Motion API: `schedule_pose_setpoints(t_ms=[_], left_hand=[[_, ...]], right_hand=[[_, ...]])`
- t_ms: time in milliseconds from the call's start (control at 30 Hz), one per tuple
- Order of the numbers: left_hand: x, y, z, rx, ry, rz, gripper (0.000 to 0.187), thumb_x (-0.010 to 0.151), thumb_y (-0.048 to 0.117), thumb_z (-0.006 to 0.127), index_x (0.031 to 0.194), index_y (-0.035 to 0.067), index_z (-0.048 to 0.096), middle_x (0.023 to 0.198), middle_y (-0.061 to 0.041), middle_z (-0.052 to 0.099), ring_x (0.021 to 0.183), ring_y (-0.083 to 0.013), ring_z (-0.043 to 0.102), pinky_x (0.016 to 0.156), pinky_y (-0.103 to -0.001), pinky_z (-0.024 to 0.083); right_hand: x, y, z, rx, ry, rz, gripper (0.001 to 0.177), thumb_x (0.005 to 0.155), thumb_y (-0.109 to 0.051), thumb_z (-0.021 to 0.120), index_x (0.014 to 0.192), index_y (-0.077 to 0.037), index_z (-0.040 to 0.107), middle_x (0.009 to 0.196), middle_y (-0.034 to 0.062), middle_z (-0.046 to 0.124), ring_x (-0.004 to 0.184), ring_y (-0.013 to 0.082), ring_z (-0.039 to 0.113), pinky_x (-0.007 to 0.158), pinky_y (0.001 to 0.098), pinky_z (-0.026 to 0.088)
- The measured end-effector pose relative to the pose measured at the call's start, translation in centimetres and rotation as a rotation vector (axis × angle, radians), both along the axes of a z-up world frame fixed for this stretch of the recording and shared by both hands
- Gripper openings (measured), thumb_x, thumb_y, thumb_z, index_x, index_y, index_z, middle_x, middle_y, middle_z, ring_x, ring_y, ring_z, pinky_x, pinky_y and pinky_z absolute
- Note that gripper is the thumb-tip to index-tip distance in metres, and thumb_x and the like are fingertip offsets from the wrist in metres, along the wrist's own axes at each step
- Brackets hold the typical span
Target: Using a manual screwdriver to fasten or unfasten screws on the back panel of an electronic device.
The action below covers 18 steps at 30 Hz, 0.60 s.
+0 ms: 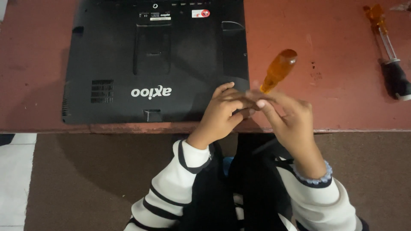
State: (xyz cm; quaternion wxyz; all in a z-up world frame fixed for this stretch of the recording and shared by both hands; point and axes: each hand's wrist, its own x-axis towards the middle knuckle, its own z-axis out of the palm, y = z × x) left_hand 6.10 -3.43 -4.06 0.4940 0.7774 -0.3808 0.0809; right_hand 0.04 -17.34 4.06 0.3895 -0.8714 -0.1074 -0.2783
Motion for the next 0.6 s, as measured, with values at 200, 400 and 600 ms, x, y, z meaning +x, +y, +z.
schedule_pose_setpoints(t_ms=[200,400,600], left_hand=[[-0.3,0.0,0.3,0.014,0.008,0.011,0.017,0.079,0.008,0.075,0.095,0.006,0.072,0.079,-0.008,0.071,0.09,-0.024,0.068,0.118,-0.051,0.021],[-0.2,0.4,0.8,-0.002,0.011,-0.019,0.007,0.09,0.017,0.07,0.095,0.012,0.074,0.094,-0.003,0.073,0.1,-0.0206,0.065,0.117,-0.049,0.021],[-0.7,0.1,1.2,-0.037,0.053,-0.001,0.019,0.086,0.025,0.075,0.097,0.009,0.072,0.08,-0.004,0.071,0.089,-0.0203,0.069,0.118,-0.051,0.021]], right_hand=[[0.1,-1.0,-1.5,0.02,-0.035,-0.05,0.022,0.083,-0.011,0.087,0.09,-0.001,0.069,0.078,0.01,0.07,0.087,0.0328,0.072,0.079,0.0434,0.055],[-1.0,-0.9,-0.5,-0.042,0.02,-0.073,0.01,0.087,-0.007,0.081,0.092,-0.002,0.073,0.076,0.0105,0.072,0.083,0.0366,0.071,0.075,0.0433,0.055],[-0.4,-1.9,-3.1,-0.125,-0.041,-0.145,0.02,0.085,-0.017,0.086,0.086,-0.006,0.068,0.07,0.0052,0.067,0.076,0.0303,0.071,0.073,0.0409,0.055]])
